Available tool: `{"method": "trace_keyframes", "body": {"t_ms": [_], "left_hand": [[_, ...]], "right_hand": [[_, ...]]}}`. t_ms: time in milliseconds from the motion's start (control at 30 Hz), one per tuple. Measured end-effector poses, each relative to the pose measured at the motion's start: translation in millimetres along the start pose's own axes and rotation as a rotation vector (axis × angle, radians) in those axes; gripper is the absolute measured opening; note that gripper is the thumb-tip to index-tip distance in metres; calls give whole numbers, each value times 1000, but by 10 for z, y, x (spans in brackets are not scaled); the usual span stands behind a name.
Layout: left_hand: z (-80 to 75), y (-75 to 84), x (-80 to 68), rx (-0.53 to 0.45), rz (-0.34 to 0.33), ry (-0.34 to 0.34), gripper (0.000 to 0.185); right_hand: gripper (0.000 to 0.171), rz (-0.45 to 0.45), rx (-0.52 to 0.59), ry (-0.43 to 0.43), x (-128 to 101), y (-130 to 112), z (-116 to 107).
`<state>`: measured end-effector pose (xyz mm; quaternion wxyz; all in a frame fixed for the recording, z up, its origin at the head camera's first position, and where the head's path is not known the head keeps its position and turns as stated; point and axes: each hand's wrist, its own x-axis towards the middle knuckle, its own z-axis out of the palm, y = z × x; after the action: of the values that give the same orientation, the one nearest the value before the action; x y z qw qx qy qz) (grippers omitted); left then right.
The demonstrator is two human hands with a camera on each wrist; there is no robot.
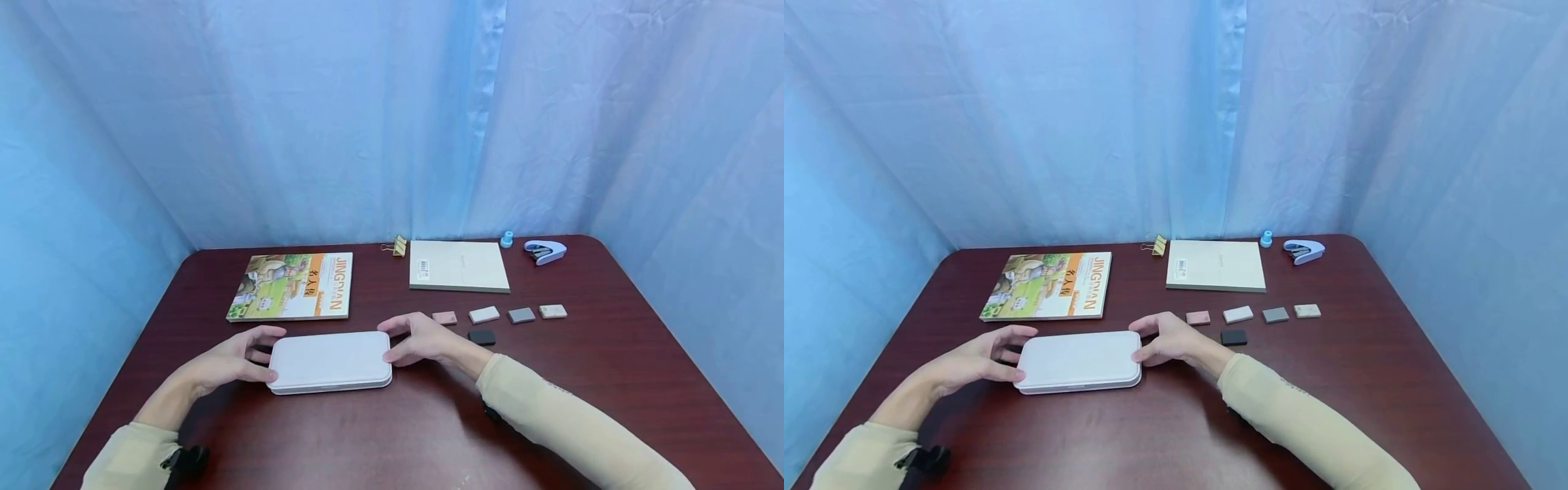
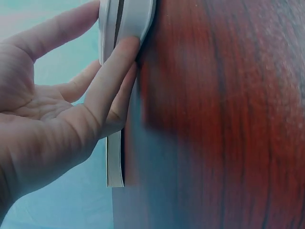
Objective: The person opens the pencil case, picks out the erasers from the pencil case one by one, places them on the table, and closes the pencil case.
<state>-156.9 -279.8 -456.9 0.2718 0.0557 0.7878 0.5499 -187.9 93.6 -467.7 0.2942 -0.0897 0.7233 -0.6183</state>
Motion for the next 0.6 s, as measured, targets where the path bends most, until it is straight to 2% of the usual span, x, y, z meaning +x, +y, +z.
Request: {"method": "trace_keyframes", "body": {"t_ms": [300, 600], "left_hand": [[18, 22, -18, 87, 4, 19, 79], [55, 83, -2, 98, 1, 14, 79]], "right_hand": [[57, 16, -36, 18, 13, -15, 55], [56, 14, -59, 34, -21, -33, 62]]}}
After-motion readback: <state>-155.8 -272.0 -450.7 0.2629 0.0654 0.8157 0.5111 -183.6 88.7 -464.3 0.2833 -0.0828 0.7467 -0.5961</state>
